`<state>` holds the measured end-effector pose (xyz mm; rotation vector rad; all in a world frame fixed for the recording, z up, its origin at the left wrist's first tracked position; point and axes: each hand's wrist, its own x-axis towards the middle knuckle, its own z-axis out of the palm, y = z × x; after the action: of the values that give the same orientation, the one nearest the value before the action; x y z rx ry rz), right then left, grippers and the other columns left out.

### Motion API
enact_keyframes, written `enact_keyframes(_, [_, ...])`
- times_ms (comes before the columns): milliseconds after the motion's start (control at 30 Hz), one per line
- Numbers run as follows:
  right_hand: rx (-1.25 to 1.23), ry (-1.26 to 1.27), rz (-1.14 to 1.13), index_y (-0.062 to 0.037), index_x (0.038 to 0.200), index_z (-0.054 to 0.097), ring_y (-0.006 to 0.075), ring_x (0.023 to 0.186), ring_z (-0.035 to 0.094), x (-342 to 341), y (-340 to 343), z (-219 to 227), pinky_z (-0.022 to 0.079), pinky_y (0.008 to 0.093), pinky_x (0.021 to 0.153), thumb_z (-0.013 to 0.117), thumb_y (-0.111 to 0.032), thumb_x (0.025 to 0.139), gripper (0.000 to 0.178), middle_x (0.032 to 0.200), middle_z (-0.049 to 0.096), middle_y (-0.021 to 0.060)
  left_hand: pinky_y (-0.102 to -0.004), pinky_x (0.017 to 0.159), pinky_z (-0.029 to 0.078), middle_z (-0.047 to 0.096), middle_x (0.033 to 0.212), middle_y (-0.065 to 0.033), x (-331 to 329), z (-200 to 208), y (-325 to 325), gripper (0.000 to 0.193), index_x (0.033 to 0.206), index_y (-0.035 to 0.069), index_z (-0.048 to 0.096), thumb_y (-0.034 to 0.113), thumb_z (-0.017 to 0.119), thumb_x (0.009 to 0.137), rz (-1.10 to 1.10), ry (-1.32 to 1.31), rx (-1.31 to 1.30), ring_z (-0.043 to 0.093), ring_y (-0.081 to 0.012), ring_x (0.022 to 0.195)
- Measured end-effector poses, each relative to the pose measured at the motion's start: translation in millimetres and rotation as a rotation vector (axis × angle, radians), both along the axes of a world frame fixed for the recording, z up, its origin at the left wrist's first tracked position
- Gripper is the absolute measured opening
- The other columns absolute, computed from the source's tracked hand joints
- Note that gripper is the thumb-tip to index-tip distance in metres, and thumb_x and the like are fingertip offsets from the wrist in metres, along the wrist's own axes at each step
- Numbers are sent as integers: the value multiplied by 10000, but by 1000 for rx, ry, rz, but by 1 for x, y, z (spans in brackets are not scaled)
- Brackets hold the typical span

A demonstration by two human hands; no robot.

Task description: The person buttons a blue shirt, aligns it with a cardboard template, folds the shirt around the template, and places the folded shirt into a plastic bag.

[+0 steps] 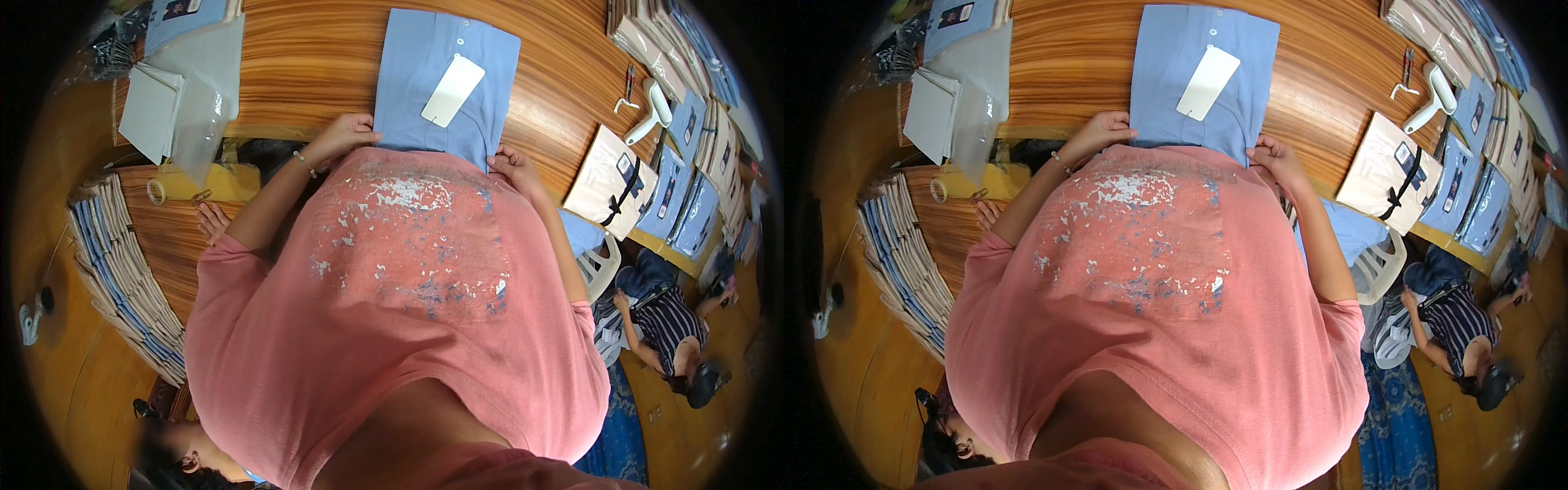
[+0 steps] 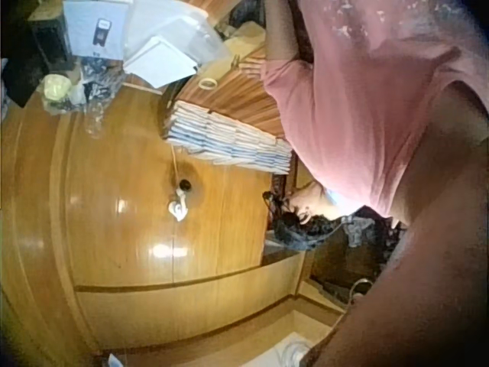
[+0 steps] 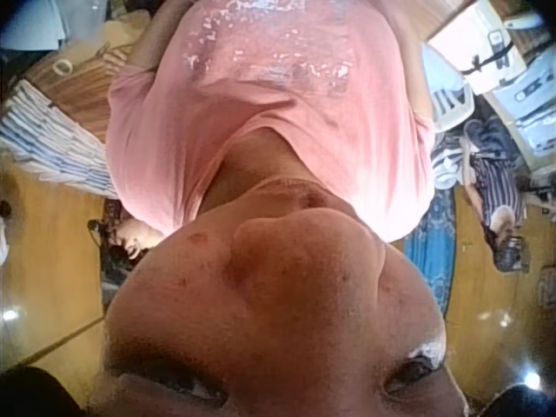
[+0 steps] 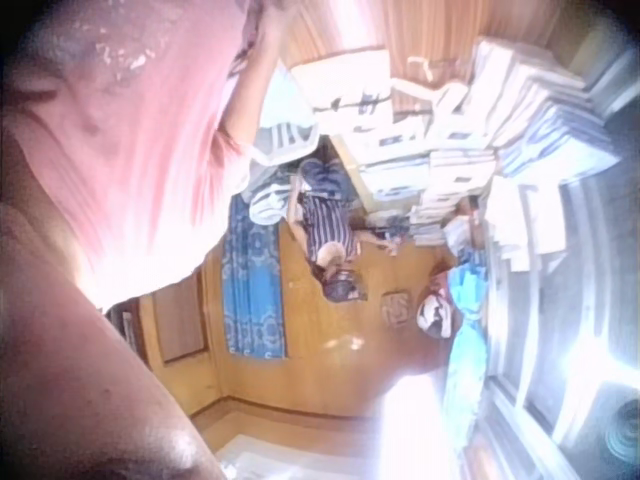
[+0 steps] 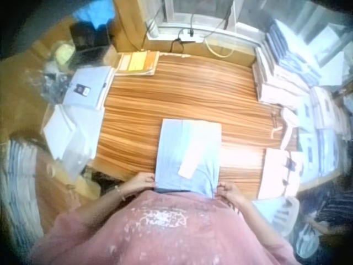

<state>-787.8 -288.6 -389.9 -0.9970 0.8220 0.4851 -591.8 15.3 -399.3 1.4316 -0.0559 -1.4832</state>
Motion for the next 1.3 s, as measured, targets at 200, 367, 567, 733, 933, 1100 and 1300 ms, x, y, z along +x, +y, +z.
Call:
enact_keyframes(200, [-86,-87,24,-46,954,556,42,564,492,-1,7,-6,399,167,515,629,-27,820,154,715,585,3,-202,692,458,614,874,-27,-12,-15,4,156,967,6,559,110,601,857,48,-32,-57,556,-70,784])
enact_keyframes(367, [-398,-355,-324,-27,905,490,47,569,479,-6,35,-18,377,173,517,641,36,789,200,666,531,-1,-203,757,457,600,956,-52,-25,-7,4,246,1031,12,513,61,640,826,70,-200,-17,562,-88,879])
enact_keyframes(567, [-560,-329,-112,-11,940,539,68,597,484,-13,27,-20,392,212,549,649,16,784,192,663,527,19,-213,619,441,612,786,-28,-44,-25,9,311,1004,14,502,71,696,768,169,-362,-69,560,-87,697])
enact_keyframes(733, [-914,-334,488,-23,982,587,120,564,488,1,7,23,401,283,548,647,-141,810,217,633,529,60,-244,548,429,579,629,-39,-25,44,-10,364,868,22,560,353,683,782,-467,-699,364,550,-112,590])
enact_keyframes(933, [-952,-283,451,-56,1000,610,167,580,547,25,-33,52,437,304,578,621,-241,833,249,672,601,89,-322,589,454,587,661,-99,4,80,-48,424,763,9,551,420,654,772,-327,-1015,107,592,-244,632])
enact_keyframes(1100, [-956,-494,403,-47,1016,604,162,600,554,56,-16,53,449,300,595,618,-233,837,259,678,598,95,-361,714,461,533,813,-127,-27,37,-130,444,930,25,507,388,678,739,-122,-1541,41,551,-272,773])
enact_keyframes(1300, [-686,-463,220,-21,999,612,99,623,543,64,-1,36,444,254,561,613,-185,842,227,671,588,42,-397,658,502,600,825,-165,-24,34,-133,401,1034,-4,481,245,633,759,-111,-1437,149,614,-292,763])
